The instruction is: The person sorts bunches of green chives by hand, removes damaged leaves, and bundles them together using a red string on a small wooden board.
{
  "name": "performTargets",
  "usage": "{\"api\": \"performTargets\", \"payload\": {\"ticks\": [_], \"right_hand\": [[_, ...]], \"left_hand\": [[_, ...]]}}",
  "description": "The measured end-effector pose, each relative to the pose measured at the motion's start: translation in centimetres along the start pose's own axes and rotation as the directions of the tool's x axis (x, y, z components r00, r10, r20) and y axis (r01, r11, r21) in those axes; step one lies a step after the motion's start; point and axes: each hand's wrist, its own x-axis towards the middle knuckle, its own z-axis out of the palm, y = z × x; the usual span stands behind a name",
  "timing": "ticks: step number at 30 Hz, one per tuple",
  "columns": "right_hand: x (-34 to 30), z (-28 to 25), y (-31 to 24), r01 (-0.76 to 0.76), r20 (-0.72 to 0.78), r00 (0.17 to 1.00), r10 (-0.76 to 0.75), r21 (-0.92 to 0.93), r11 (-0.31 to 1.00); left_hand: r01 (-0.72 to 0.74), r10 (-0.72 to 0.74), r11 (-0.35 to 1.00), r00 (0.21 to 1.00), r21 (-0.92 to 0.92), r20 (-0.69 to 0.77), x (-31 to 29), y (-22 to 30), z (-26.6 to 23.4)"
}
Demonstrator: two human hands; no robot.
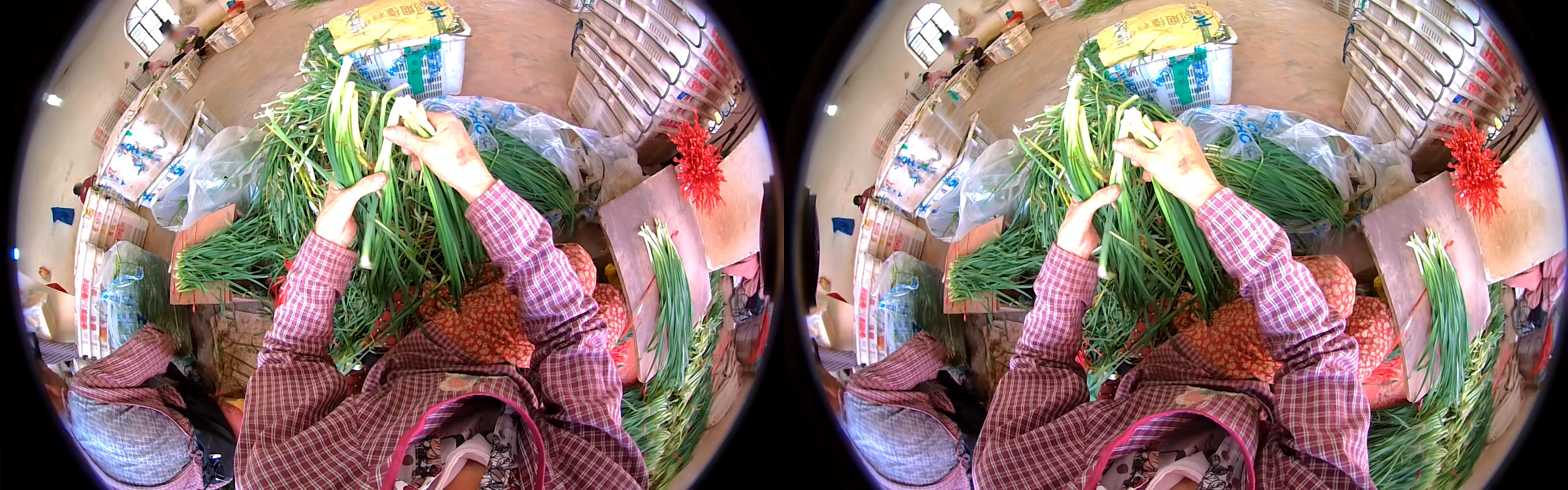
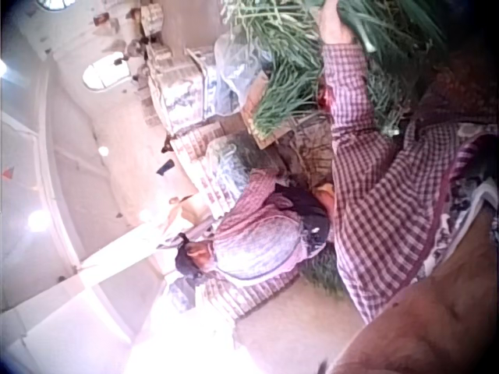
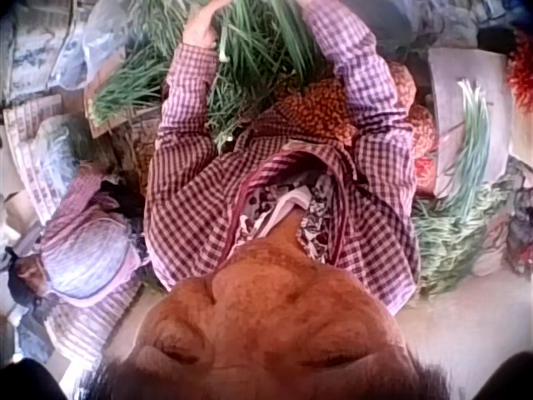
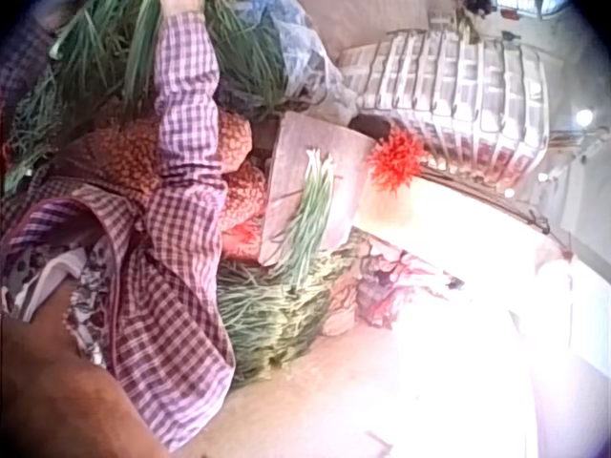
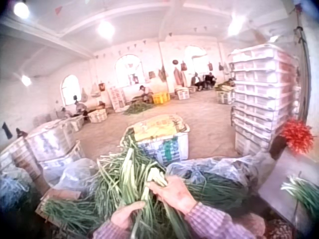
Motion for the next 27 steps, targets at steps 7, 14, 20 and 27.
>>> {"api": "performTargets", "payload": {"ticks": [7,14,20,27], "right_hand": [[-1.1,0.0,1.1,-0.053,0.141,0.987,0.076,-0.161,0.986],[-0.6,-1.6,1.3,0.262,0.068,0.952,-0.297,-0.680,0.685],[-0.1,-4.3,2.6,0.130,-0.182,0.912,-0.369,-0.724,0.677],[-1.8,-1.1,1.2,0.058,-0.122,0.991,-0.056,0.019,0.998]], "left_hand": [[-0.002,0.002,1.000,1.000,-0.020,0.025,0.4,-0.3,-0.6],[0.068,-0.068,0.997,0.997,-0.028,-0.020,-0.5,0.4,-0.7],[0.020,-0.021,1.000,0.998,-0.010,-0.059,-1.4,-0.3,-1.8],[-0.037,0.038,0.999,0.998,0.013,-0.047,-1.2,-0.4,-0.9]]}}
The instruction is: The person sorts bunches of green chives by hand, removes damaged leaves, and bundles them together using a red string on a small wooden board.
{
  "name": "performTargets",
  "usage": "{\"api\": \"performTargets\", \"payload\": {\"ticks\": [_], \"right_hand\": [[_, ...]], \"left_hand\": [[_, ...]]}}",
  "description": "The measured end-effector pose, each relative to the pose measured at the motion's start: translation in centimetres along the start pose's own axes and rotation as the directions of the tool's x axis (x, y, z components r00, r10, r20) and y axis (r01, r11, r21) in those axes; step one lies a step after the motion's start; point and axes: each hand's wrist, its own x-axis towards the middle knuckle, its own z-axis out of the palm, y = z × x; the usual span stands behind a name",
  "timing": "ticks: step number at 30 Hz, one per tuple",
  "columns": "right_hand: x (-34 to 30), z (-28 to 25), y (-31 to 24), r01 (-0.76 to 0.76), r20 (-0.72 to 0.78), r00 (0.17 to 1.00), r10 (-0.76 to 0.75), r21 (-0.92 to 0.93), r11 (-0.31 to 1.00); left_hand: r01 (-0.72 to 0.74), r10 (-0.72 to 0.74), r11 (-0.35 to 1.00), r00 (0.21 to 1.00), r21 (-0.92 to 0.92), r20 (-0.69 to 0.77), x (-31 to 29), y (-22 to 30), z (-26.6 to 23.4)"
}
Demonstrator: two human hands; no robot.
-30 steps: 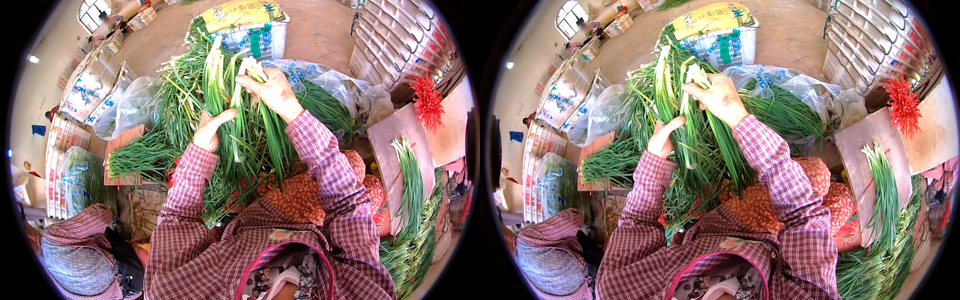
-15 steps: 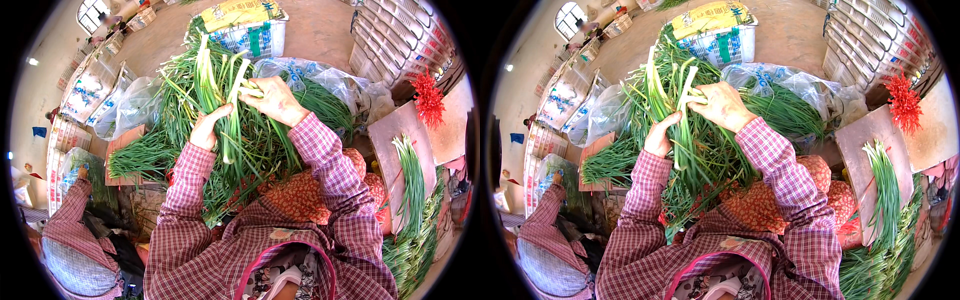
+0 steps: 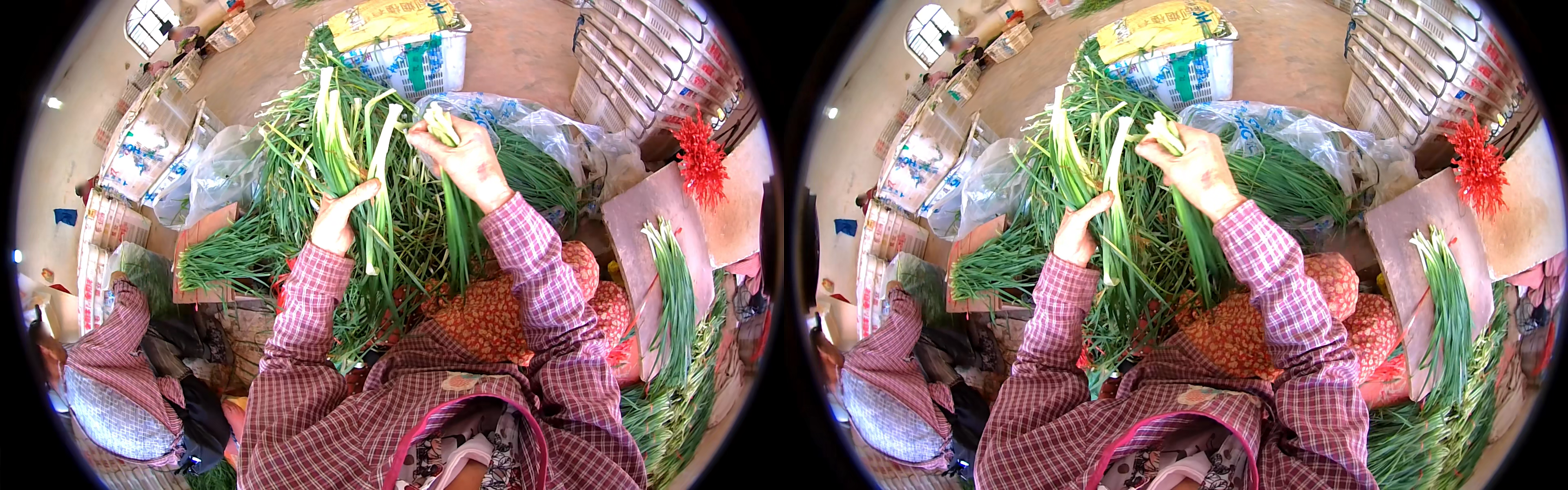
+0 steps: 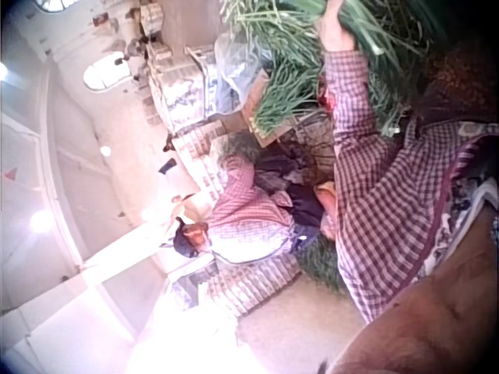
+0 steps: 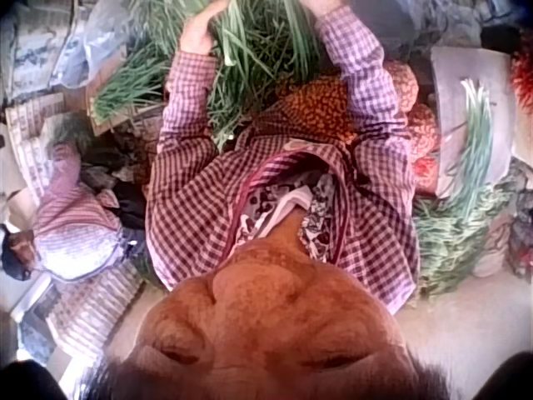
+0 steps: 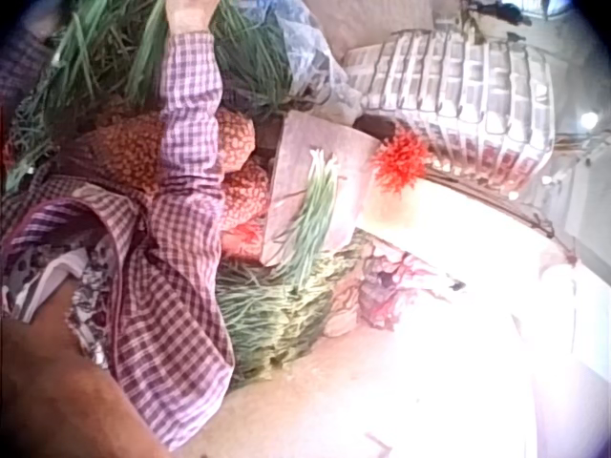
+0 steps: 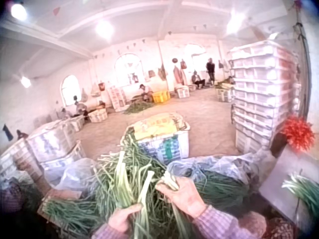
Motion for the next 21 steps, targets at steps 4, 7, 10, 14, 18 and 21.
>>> {"api": "performTargets", "payload": {"ticks": [4,7,10,14,18,21], "right_hand": [[-0.9,0.9,-0.5,-0.066,0.099,0.993,0.059,0.067,0.996],[-1.0,1.3,-0.3,-0.129,0.198,0.972,0.124,0.014,0.992],[-0.8,1.6,-0.1,-0.135,0.223,0.966,0.132,-0.001,0.991],[-0.9,0.9,0.3,-0.183,0.258,0.948,0.188,-0.044,0.982],[-1.2,0.2,1.7,-0.223,0.257,0.942,0.217,-0.005,0.975],[-1.1,0.6,1.8,-0.194,0.228,0.959,0.166,0.107,0.975]], "left_hand": [[0.001,-0.001,1.000,1.000,-0.007,-0.003,-0.2,0.3,0.7],[-0.015,0.015,1.000,1.000,-0.014,-0.005,-0.2,0.3,1.4],[-0.040,0.040,0.999,0.999,-0.033,-0.003,0.0,0.0,1.2],[-0.119,0.121,0.990,0.992,0.077,-0.023,0.7,1.6,0.1],[-0.082,0.087,0.996,0.989,0.044,-0.120,2.4,2.4,-3.0],[-0.051,0.056,0.993,0.998,0.106,-0.041,2.0,1.5,-2.7]]}}
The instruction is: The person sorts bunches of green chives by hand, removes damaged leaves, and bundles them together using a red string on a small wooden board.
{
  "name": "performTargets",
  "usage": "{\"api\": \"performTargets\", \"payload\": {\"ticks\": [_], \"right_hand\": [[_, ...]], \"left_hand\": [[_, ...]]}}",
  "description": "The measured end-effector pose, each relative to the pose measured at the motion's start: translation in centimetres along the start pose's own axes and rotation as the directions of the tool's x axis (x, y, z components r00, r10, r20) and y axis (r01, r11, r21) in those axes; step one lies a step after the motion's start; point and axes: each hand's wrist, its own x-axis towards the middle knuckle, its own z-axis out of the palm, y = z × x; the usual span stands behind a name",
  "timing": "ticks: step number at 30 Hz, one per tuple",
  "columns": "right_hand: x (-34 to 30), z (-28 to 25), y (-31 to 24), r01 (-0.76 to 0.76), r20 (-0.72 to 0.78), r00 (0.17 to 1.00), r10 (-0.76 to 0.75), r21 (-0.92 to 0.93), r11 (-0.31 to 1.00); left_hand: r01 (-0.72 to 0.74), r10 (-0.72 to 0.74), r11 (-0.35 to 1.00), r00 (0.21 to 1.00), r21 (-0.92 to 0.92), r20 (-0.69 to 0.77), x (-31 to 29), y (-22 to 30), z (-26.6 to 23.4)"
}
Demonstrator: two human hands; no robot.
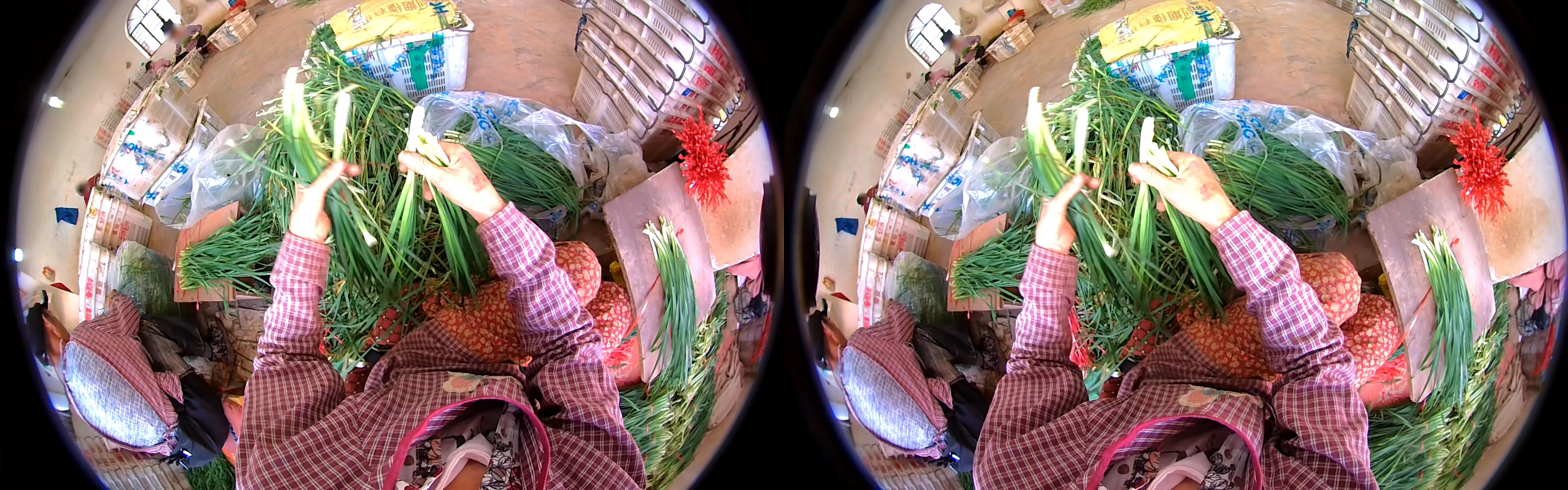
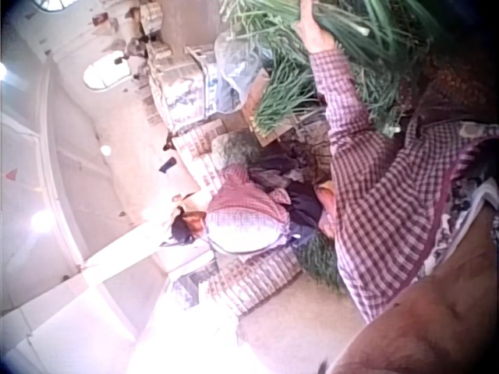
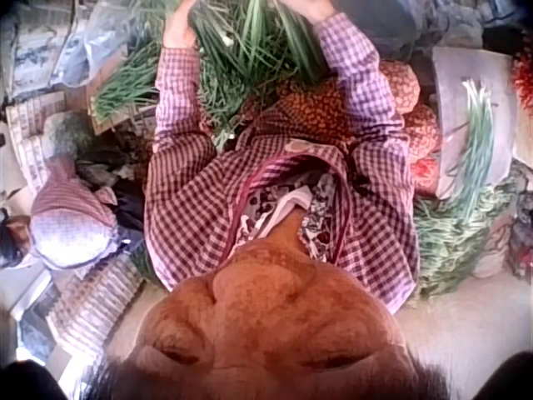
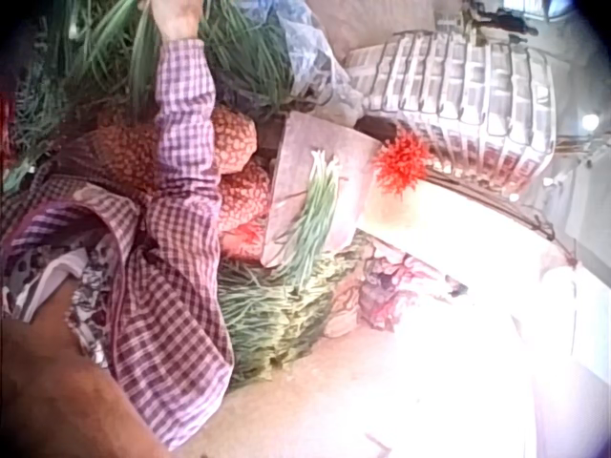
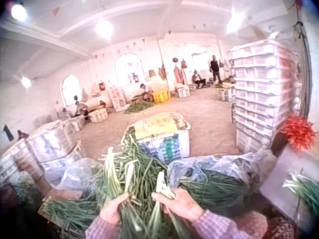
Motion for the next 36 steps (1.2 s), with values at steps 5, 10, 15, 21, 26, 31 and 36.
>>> {"api": "performTargets", "payload": {"ticks": [5,10,15,21,26,31,36], "right_hand": [[0.4,1.1,0.3,0.066,-0.048,0.997,-0.059,0.169,0.983],[0.6,1.1,-0.5,0.102,-0.122,0.989,-0.081,0.180,0.978],[1.6,-0.6,-1.7,0.137,-0.301,0.953,-0.039,0.312,0.940],[1.9,-1.8,-1.8,0.167,-0.406,0.912,-0.058,0.239,0.957],[2.8,-5.8,-1.6,0.142,-0.432,0.897,-0.093,0.083,0.986],[1.5,-3.2,0.5,-0.049,-0.255,0.967,-0.025,-0.279,0.959],[1.1,0.0,-0.7,0.035,-0.189,0.982,-0.020,0.073,0.997]], "left_hand": [[0.104,-0.084,0.988,0.983,-0.117,0.161,-2.2,-1.8,4.0],[0.196,-0.172,0.974,0.967,-0.116,0.189,-2.3,-2.0,4.2],[0.158,-0.142,0.980,0.982,-0.125,0.129,-2.3,-2.6,3.4],[0.165,-0.150,0.980,0.981,-0.113,0.126,-2.5,-2.9,3.0],[0.088,-0.074,0.991,0.989,-0.105,0.128,-2.7,-3.4,1.5],[0.078,-0.069,0.990,0.995,-0.116,0.074,-2.8,-3.2,1.5],[0.148,-0.137,0.978,0.987,-0.146,0.087,-2.5,-3.4,1.9]]}}
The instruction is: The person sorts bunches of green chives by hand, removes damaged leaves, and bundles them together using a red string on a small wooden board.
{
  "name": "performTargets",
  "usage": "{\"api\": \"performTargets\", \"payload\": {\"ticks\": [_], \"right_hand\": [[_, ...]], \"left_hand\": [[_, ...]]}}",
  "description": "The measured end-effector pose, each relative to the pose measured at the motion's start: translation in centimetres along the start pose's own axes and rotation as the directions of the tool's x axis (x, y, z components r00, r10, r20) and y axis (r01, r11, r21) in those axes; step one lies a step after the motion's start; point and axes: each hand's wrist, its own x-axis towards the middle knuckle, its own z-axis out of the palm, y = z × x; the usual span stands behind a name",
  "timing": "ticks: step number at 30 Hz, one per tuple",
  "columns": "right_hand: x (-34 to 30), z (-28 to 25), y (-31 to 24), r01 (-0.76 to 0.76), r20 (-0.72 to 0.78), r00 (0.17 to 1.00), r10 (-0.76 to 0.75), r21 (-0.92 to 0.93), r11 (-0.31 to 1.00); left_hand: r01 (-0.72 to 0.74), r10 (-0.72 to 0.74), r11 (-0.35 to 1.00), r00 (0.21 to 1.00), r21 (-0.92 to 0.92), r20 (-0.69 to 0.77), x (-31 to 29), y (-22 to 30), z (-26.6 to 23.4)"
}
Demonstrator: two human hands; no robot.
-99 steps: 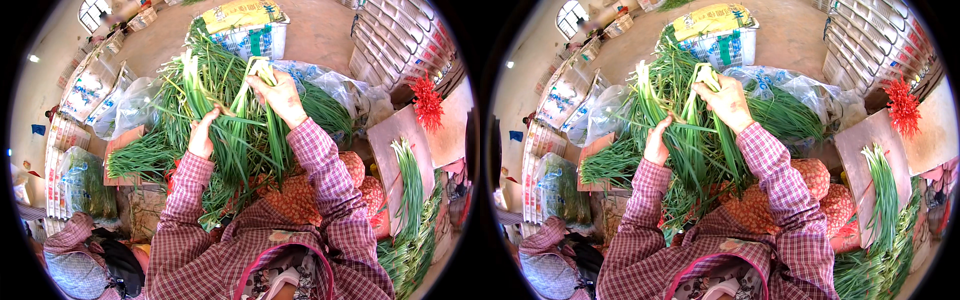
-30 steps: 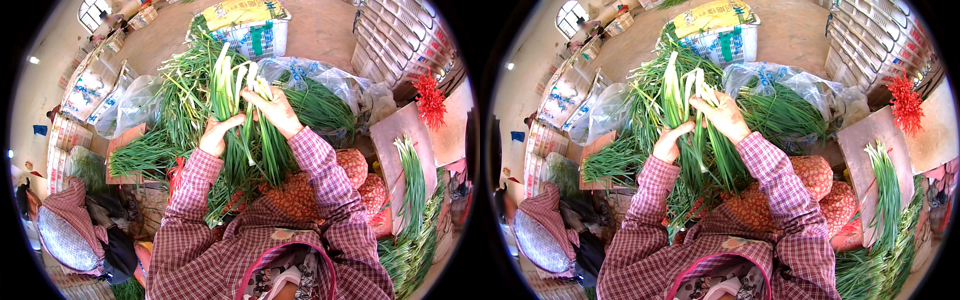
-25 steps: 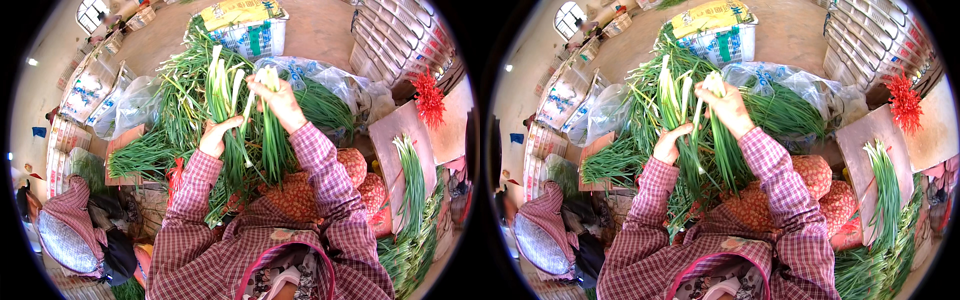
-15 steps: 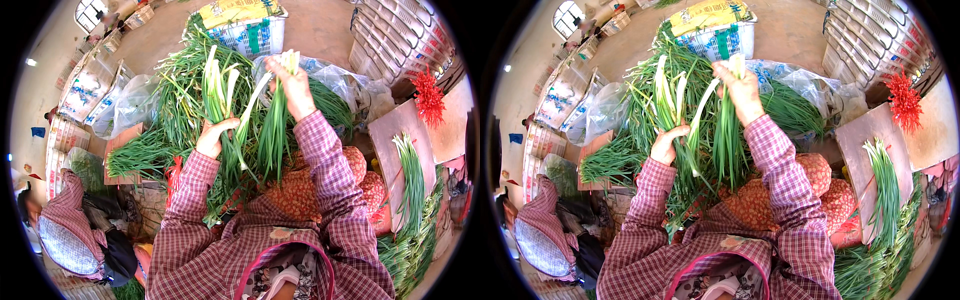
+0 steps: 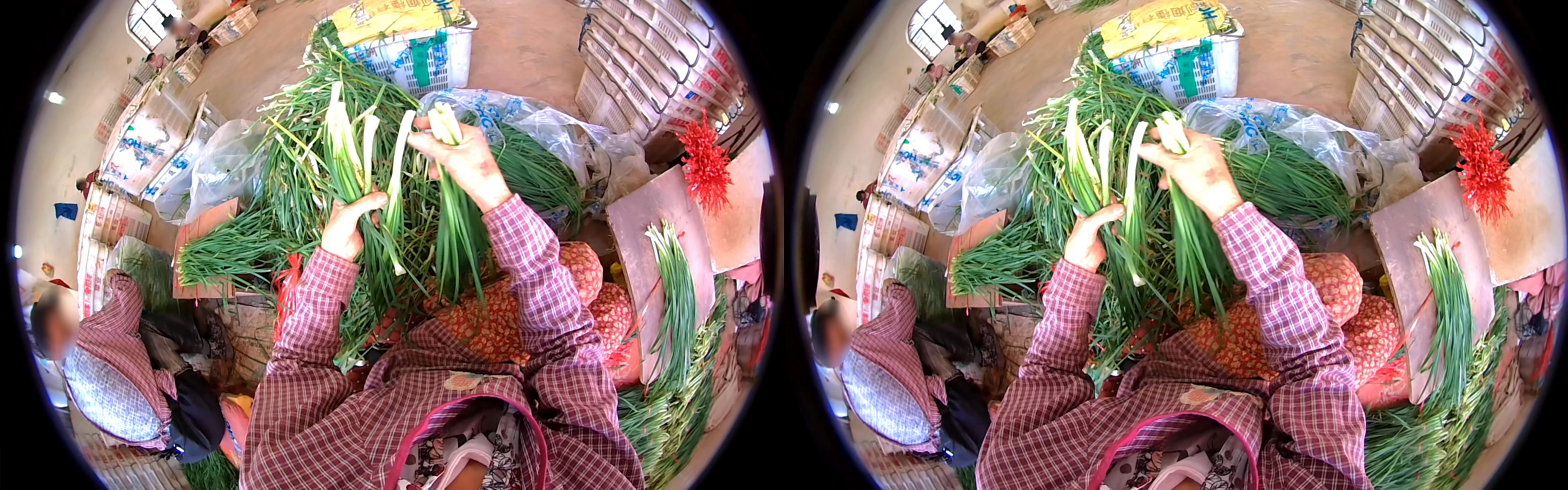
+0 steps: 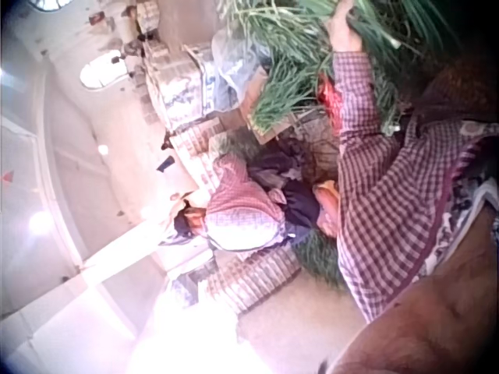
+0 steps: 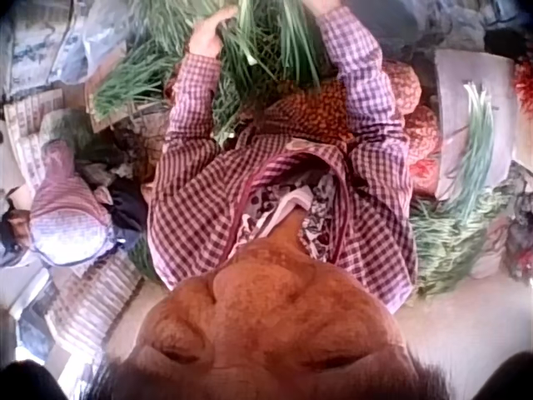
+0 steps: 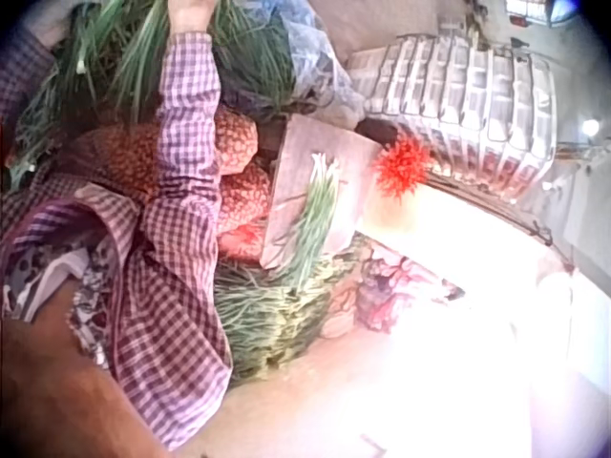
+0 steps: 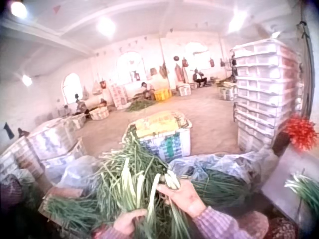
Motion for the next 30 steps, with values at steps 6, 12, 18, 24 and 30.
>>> {"api": "performTargets", "payload": {"ticks": [6,12,18,24,30], "right_hand": [[0.4,0.5,0.8,0.085,0.062,0.994,-0.086,0.026,0.996],[0.2,0.1,-2.2,0.073,0.109,0.991,-0.083,0.092,0.993],[1.0,1.4,-2.0,0.151,0.098,0.986,-0.135,-0.171,0.974],[1.3,0.4,-1.6,0.139,0.029,0.990,-0.137,-0.077,0.987],[1.1,-3.2,-4.7,0.201,-0.149,0.964,-0.218,-0.119,0.972]], "left_hand": [[0.018,-0.015,0.999,0.997,-0.036,0.077,-0.6,0.1,1.4],[0.049,-0.044,0.998,0.993,-0.043,0.107,-0.6,1.1,2.2],[0.114,-0.107,0.993,0.983,-0.039,0.150,-1.0,1.1,3.3],[0.049,-0.050,0.996,0.999,-0.076,-0.021,0.4,0.6,2.2],[-0.051,0.050,0.998,0.998,-0.037,-0.032,2.5,-0.2,-3.1]]}}
